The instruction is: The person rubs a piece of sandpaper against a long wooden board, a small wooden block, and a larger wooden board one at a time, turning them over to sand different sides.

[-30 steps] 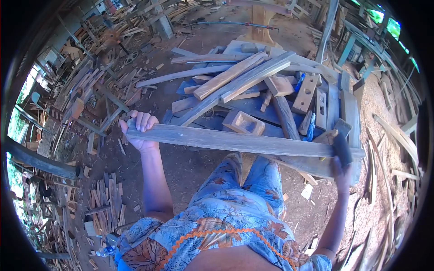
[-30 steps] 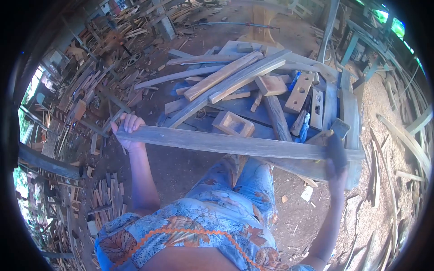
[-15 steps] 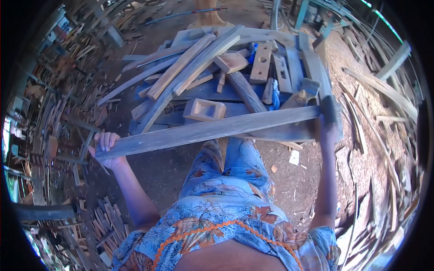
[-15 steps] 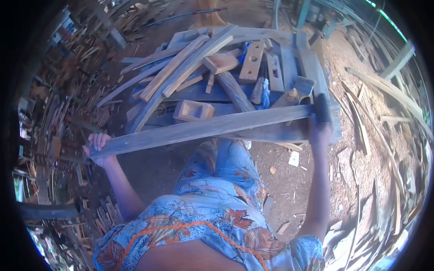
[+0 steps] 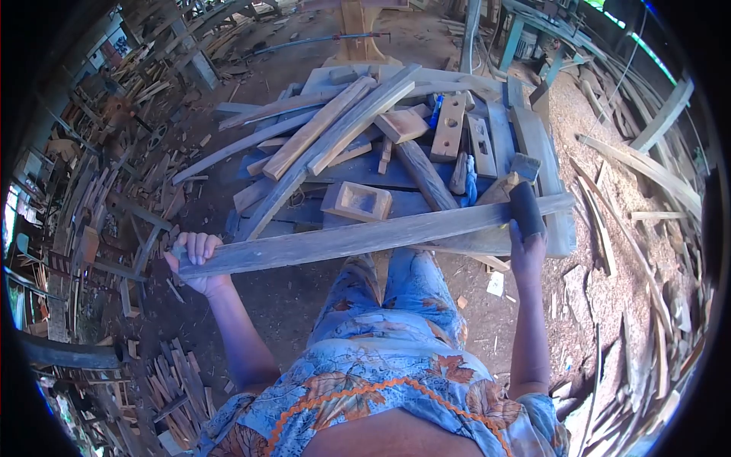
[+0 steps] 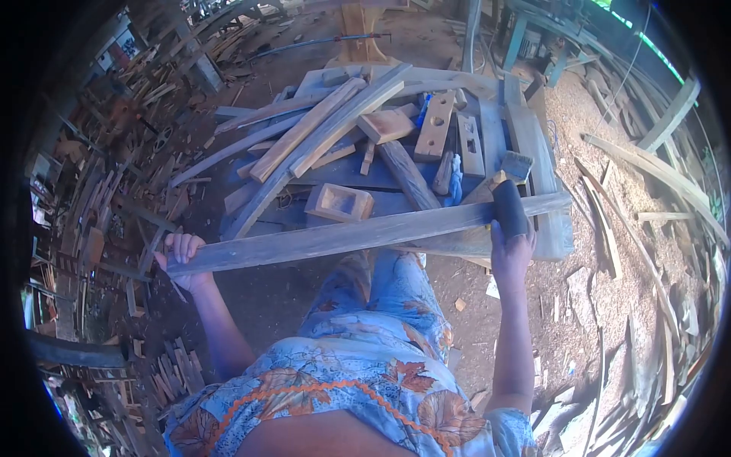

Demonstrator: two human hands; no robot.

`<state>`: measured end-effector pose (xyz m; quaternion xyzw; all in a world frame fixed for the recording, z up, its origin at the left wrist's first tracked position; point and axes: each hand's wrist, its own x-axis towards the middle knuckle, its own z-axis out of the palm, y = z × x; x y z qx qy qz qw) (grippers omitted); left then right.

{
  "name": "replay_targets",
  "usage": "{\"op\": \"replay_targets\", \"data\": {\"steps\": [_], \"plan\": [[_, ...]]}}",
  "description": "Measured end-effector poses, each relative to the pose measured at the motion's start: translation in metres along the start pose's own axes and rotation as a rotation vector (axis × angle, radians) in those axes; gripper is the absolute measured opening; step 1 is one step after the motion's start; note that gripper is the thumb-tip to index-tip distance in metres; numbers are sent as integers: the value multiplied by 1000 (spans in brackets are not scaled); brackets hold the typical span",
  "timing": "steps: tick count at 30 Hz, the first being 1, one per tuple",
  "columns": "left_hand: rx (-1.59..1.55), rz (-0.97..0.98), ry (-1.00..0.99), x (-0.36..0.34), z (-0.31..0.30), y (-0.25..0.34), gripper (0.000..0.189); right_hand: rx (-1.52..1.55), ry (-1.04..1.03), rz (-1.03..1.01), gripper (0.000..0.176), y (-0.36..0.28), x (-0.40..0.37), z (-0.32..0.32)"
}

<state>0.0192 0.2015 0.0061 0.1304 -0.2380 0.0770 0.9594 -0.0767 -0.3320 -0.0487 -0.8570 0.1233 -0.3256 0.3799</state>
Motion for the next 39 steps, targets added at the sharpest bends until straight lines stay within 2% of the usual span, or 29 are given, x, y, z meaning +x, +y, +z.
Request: {"op": "replay_targets", "data": {"steps": [2,3,4,5,6,8,10,12,14,16,18,20,23,24,25,26,27,28,29,30,32,35,39], "plan": [[-10,6,-12,-1,-8,2,31,-274,37,-45,41,-29,-8,12],[-20,12,-22,-1,-11,1,34,-250,-8,-33,40,-38,-13,25],[-26,1,-23,-2,-12,1,34,-131,-64,-125,39,-61,-20,34],[-42,5,-18,-2,-12,1,33,-79,-131,-255,45,-84,-25,45],[-58,4,-13,-3,-12,1,33,-94,-178,-231,54,-104,-36,60],[-72,-16,-12,-5,-9,1,32,63,-359,-437,65,-147,-40,83],[-90,-40,-13,-7,-9,1,31,174,-411,-584,73,-192,-49,86],[-64,4,22,-10,-10,4,30,199,-425,-638,72,-202,-62,102],[-83,-9,26,-12,-10,3,29,245,-485,-796,72,-204,-67,109],[-68,-30,32,-13,-11,6,31,284,-464,-801,69,-186,-64,109],[-72,-28,29,-13,-14,6,31,194,-421,-763,65,-157,-58,97],[-68,-32,45,-13,-17,4,30,92,-422,-681,62,-145,-38,57],[-62,-30,77,-13,-30,6,30,-63,-168,-378,60,-63,-32,34],[-68,-29,80,-14,-38,8,30,-201,-101,-242,58,-46,-29,18],[-49,-41,184,-15,-46,12,32,-216,48,-140,52,-14,-29,11],[-30,-51,287,-16,-50,13,35,225,59,174,48,24,-27,4],[-33,-42,288,-17,-50,12,35,435,156,297,44,31,-30,-7],[-11,-25,538,-17,-48,12,42,363,279,524,42,12,-31,-21],[9,-5,787,-18,-47,12,52,532,274,552,44,17,-34,-31],[6,10,787,-18,-48,13,52,766,324,622,46,19,-38,-33],[104,-39,897,-19,-52,15,70,928,111,547,48,16,-49,-31],[165,-40,894,-20,-49,13,77,1129,-61,595,57,-7,-62,2],[209,24,969,-21,-46,14,72,1235,-259,715,68,-50,-60,39]]}}
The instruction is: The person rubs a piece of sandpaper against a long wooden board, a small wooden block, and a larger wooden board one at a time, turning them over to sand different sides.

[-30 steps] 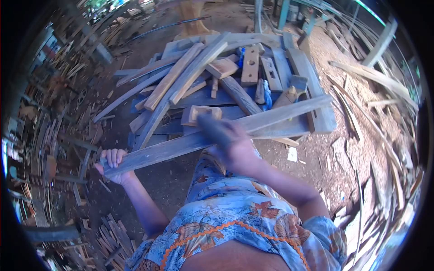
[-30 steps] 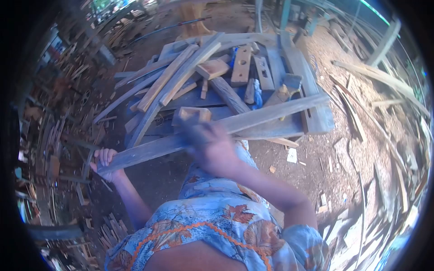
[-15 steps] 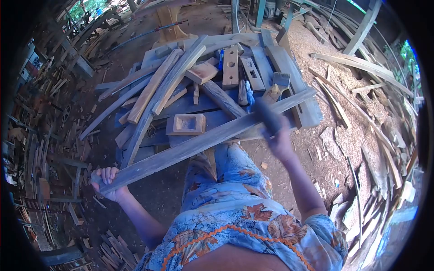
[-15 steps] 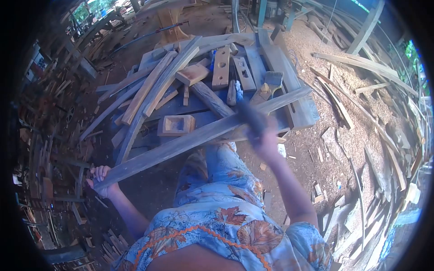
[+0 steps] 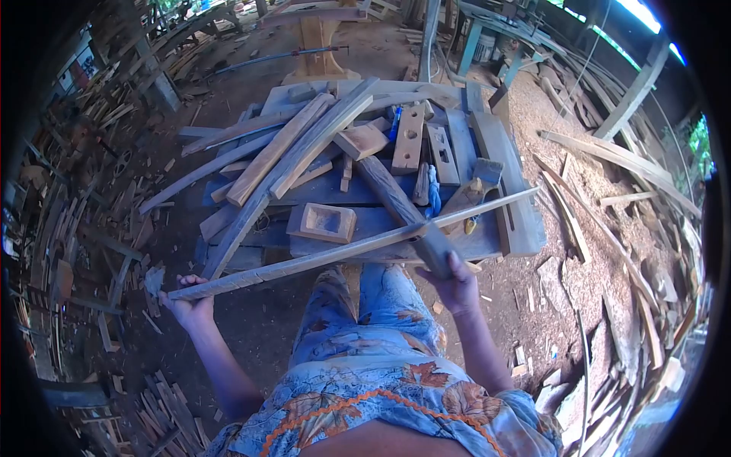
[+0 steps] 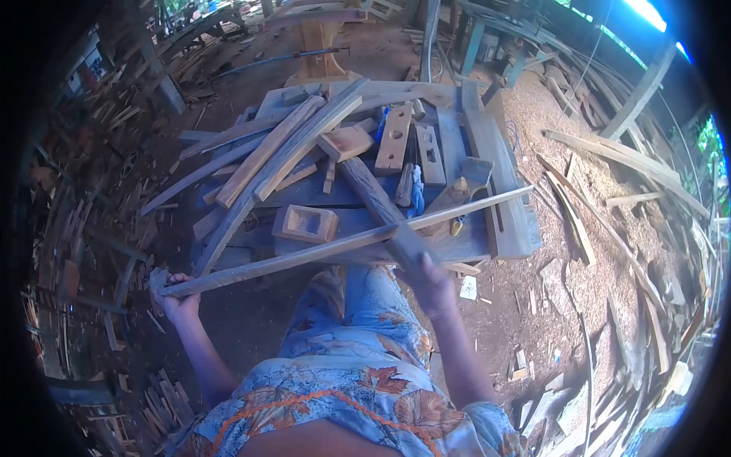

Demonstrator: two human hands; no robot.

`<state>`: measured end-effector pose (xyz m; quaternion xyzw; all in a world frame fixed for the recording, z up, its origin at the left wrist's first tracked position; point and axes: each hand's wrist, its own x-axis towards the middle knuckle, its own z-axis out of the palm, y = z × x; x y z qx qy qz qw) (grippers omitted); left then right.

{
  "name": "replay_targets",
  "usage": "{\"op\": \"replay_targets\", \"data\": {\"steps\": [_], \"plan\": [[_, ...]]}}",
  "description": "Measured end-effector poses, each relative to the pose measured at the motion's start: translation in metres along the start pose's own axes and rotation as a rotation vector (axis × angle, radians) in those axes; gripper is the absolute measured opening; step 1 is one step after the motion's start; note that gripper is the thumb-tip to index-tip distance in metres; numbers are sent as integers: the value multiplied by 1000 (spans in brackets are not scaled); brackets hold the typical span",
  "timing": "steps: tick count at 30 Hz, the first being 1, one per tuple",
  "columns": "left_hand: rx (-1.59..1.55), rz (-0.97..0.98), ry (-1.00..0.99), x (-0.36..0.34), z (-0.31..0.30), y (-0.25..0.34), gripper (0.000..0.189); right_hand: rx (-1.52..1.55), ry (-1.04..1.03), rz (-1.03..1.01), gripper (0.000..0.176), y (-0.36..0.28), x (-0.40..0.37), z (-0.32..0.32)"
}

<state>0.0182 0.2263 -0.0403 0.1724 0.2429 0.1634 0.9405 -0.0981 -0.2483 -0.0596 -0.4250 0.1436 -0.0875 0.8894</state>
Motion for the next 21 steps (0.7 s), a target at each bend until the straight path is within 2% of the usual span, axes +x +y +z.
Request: {"op": "replay_targets", "data": {"steps": [2,3,5,6,8,12,14,15,17,18,20,21], "plan": [[-7,-44,-61,6,-11,5,67,118,-150,120,69,7,9,8],[-12,-40,-59,5,-14,5,67,115,-155,123,69,10,15,9],[52,-17,48,6,-18,4,64,214,-202,121,64,16,27,8],[46,-18,47,3,-18,1,64,209,-204,119,64,20,32,6],[190,31,203,-3,-20,-7,62,230,-204,104,63,24,40,4],[185,26,233,-4,-38,-7,56,208,-186,124,63,22,38,10],[199,37,105,7,-60,4,48,164,-206,98,62,15,31,24],[189,44,114,3,-65,7,48,156,-214,107,62,12,31,30],[109,33,-68,-4,-71,16,41,100,-241,86,61,7,34,40],[103,39,-66,-11,-70,18,41,98,-248,89,61,4,39,47],[129,2,-221,-26,-72,20,38,5,-270,8,61,-5,55,64],[125,9,-219,-28,-77,23,38,4,-277,11,61,-9,65,72]]}}
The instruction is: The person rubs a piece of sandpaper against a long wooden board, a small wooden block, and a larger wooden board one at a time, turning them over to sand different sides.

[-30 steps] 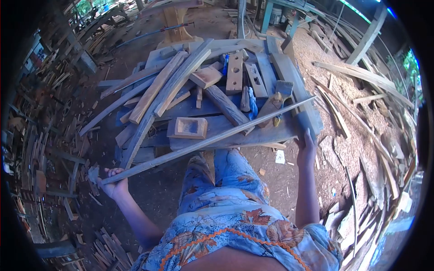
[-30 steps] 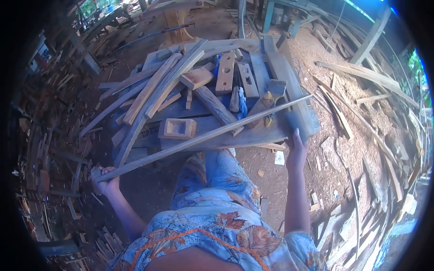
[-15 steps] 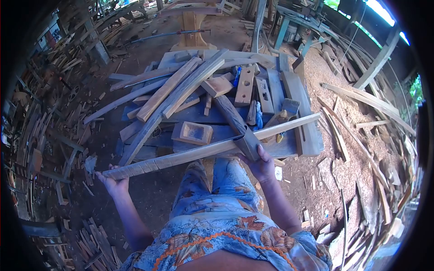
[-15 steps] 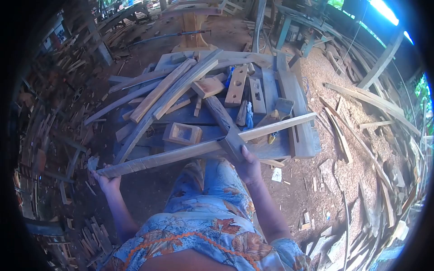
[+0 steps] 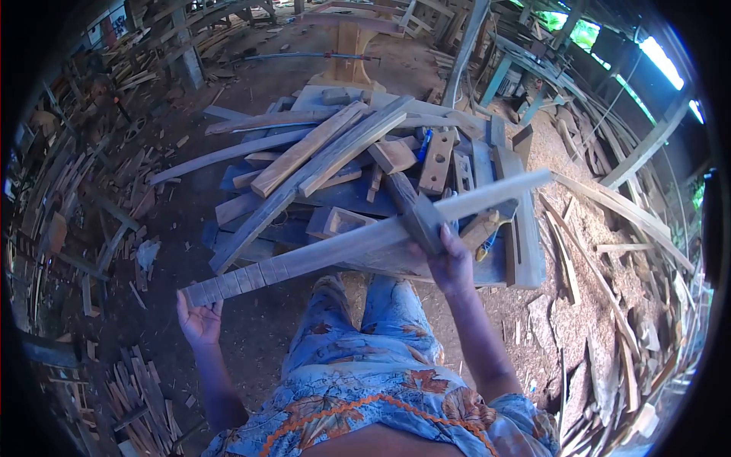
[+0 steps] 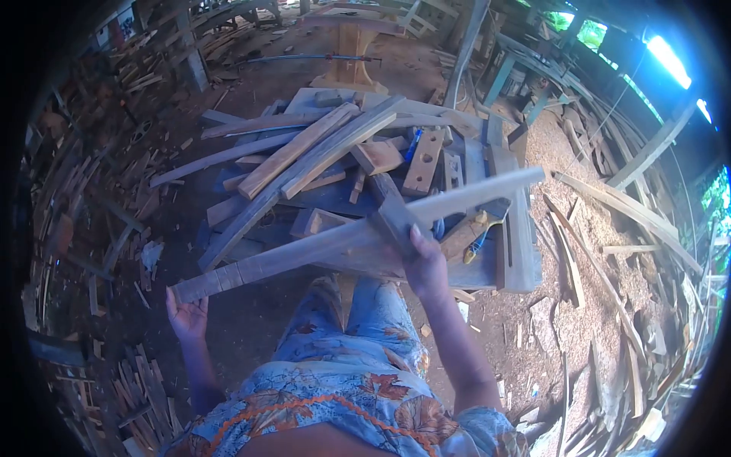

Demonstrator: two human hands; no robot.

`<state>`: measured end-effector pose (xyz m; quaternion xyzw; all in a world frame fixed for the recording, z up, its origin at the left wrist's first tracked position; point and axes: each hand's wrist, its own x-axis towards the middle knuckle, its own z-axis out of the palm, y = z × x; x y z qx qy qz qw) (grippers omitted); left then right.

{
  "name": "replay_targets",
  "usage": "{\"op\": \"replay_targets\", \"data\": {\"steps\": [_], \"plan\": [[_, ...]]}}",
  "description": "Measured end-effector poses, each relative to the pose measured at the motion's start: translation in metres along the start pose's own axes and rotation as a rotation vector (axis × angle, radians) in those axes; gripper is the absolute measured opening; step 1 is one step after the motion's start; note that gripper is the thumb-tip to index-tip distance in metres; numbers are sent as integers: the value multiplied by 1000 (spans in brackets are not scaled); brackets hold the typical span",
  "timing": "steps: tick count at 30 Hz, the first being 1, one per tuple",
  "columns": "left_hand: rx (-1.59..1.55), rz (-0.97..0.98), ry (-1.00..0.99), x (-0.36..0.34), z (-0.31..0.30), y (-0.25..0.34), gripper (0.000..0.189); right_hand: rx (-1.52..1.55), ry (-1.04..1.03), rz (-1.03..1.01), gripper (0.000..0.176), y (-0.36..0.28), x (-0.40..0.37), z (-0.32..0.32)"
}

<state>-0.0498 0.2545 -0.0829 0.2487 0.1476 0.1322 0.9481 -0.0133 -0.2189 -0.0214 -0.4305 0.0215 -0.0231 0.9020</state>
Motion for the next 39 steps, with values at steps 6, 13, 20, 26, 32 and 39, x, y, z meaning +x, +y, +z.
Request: {"op": "replay_targets", "data": {"steps": [6,13,20,26,32,39], "plan": [[63,-171,-217,-6,-20,-5,38,43,-115,-42,55,-32,65,69],[-245,-33,211,8,5,-18,44,-268,-155,117,64,-16,78,82],[-218,64,174,57,20,-10,49,-491,-23,317,61,12,22,19],[-93,91,165,88,31,-1,51,-717,-83,263,49,-5,-10,-15],[151,48,198,107,16,0,44,-578,58,287,54,-5,-24,-34],[296,-25,329,105,14,0,35,-610,164,73,48,-42,-35,-31]]}}
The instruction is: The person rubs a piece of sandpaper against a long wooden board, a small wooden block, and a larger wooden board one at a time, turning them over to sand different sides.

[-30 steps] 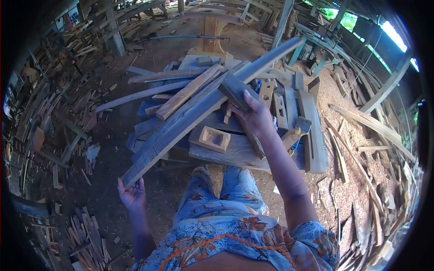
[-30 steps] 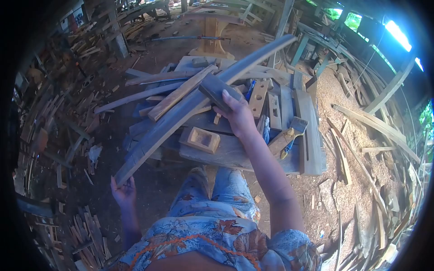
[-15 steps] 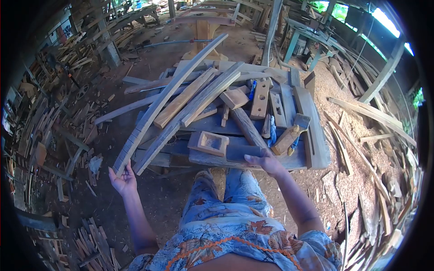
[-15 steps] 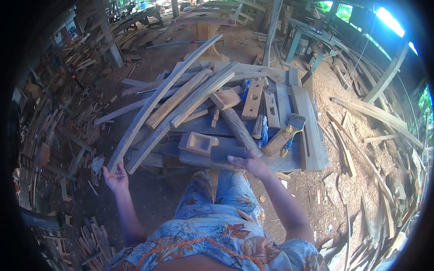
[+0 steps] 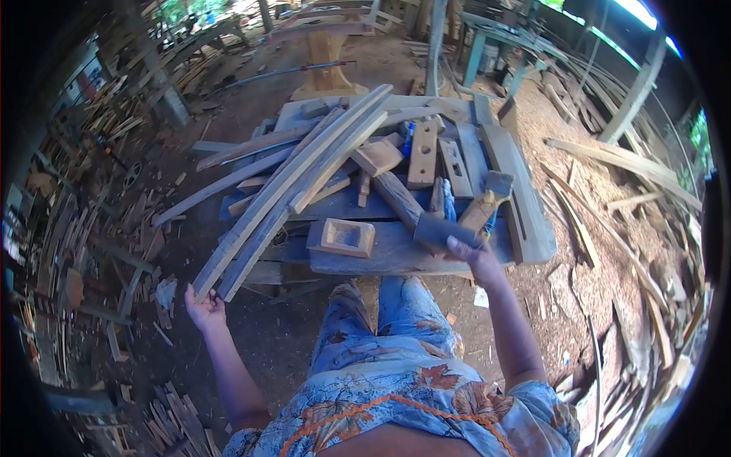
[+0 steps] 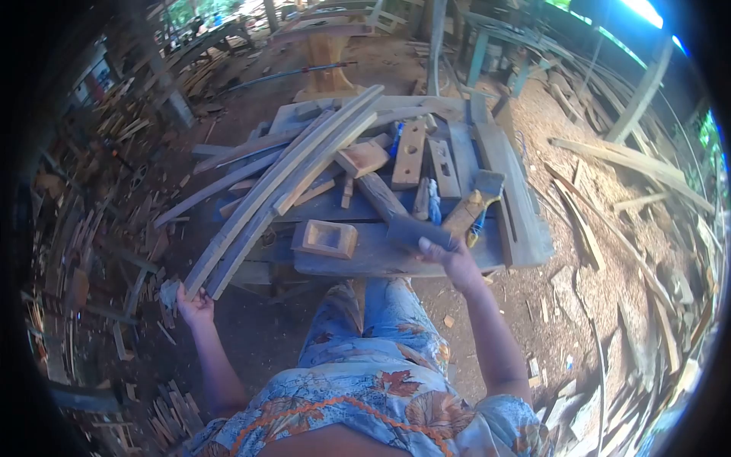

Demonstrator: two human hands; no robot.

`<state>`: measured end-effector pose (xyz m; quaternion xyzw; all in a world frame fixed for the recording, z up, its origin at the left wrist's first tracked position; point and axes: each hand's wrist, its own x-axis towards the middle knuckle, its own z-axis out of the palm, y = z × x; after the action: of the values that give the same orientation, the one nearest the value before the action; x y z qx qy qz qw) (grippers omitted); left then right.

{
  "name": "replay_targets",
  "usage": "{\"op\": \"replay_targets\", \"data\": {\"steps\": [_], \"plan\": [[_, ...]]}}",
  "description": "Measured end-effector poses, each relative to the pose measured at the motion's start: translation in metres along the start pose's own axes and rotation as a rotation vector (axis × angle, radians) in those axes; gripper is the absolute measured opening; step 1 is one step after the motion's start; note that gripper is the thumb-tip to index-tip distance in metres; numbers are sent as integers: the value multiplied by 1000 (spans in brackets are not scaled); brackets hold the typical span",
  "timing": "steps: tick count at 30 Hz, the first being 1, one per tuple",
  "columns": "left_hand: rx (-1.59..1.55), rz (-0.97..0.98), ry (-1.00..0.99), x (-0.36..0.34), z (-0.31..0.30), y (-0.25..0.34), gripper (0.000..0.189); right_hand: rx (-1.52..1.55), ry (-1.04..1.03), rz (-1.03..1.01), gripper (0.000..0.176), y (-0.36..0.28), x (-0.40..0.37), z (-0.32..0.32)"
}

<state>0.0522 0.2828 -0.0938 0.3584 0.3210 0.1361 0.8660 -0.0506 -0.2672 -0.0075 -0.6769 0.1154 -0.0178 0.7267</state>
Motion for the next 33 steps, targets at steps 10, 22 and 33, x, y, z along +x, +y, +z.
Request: {"op": "replay_targets", "data": {"steps": [10,22,33], "plan": [[-61,118,20,-29,-10,-5,59,-127,848,-467,44,6,11,-121],[591,-82,-67,-112,-19,-124,56,-1340,986,176,67,64,47,-189],[1177,1026,-824,-157,112,-145,55,-1579,775,361,100,30,34,-135]]}}
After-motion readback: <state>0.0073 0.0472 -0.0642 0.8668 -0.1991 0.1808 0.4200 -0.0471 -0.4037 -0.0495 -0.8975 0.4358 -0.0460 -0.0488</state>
